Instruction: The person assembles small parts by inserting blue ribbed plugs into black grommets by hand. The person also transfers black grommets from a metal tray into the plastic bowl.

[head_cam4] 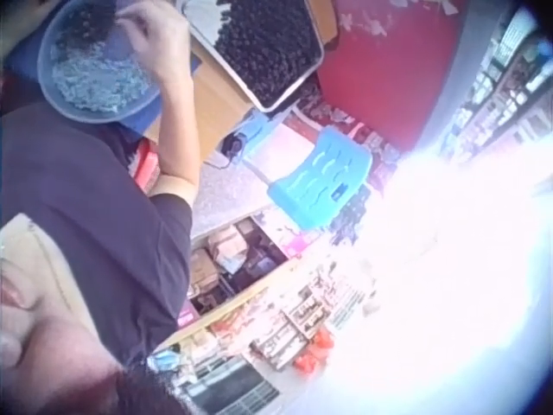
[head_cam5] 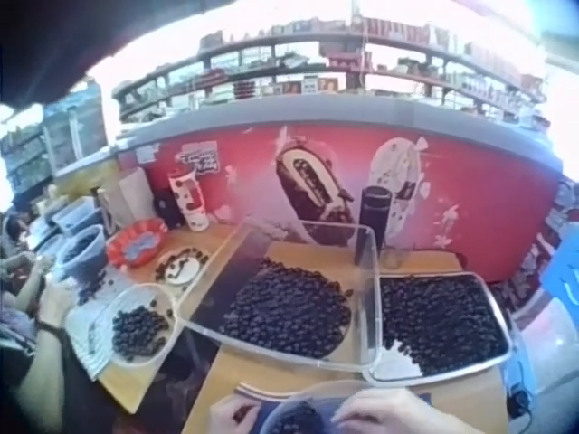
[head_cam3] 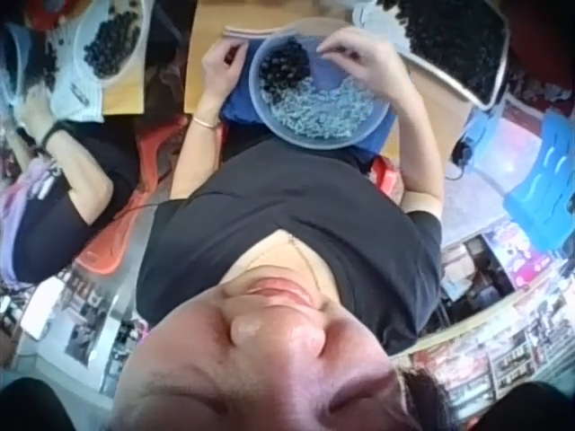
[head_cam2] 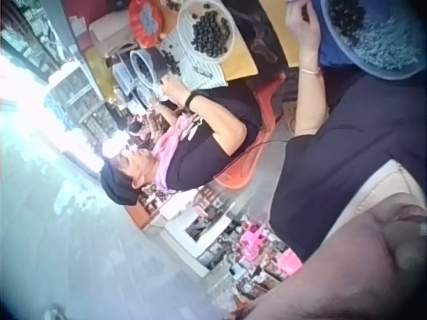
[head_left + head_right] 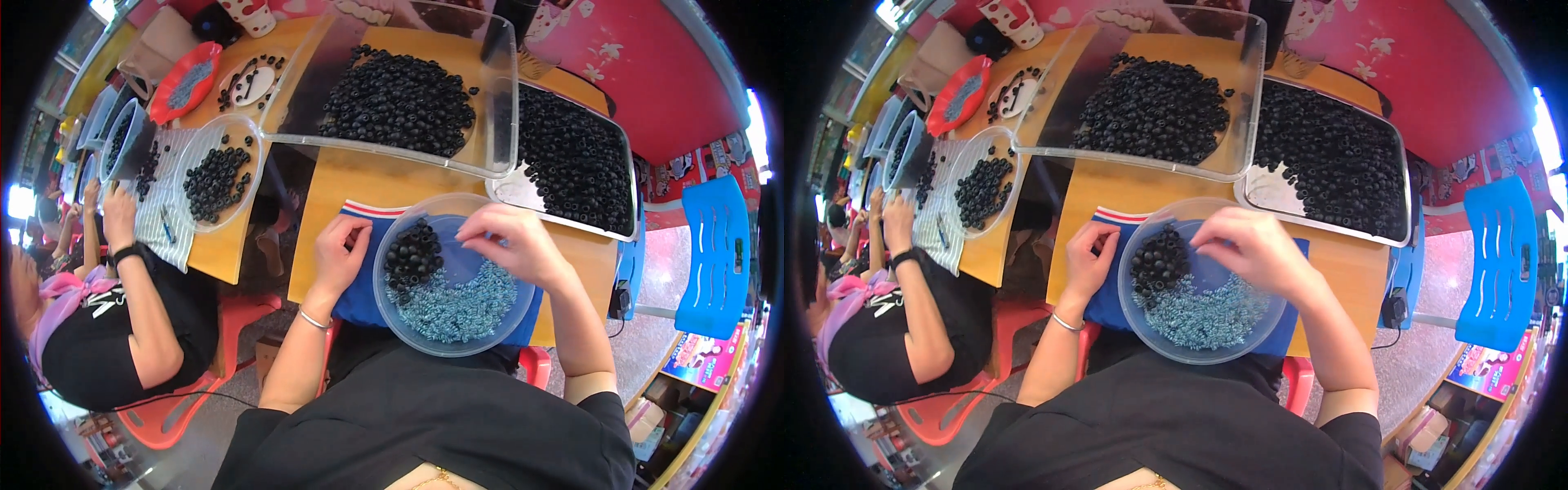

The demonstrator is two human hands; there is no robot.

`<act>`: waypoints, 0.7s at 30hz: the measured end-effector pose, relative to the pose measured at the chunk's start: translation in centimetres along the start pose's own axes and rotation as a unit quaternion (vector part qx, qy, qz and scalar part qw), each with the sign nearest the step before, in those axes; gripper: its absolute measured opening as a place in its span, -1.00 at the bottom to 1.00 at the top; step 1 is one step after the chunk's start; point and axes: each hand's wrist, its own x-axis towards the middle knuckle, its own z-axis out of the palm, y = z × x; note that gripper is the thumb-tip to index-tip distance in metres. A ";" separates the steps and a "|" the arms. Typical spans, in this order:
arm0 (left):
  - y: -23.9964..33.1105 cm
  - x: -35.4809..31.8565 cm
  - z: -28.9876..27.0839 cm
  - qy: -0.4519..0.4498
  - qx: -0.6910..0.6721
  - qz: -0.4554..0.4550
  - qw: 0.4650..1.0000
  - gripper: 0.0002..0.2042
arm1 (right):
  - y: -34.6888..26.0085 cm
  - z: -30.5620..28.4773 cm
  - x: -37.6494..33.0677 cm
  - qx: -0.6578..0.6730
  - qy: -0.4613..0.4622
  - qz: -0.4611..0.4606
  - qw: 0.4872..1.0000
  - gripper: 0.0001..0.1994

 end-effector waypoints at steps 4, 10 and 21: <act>-0.1 0.0 0.0 -0.001 0.001 -0.001 1.000 -0.97 | 4.2 -3.5 -2.0 -0.035 0.141 0.152 0.978 -0.87; -0.1 0.2 0.0 -0.004 0.014 0.010 1.000 -0.97 | 9.0 -4.9 -3.4 -0.142 0.133 0.215 0.957 -0.79; 0.1 0.2 0.2 0.006 0.012 0.008 1.000 -0.97 | 11.3 -4.4 -0.5 -0.289 0.142 0.200 0.925 -0.77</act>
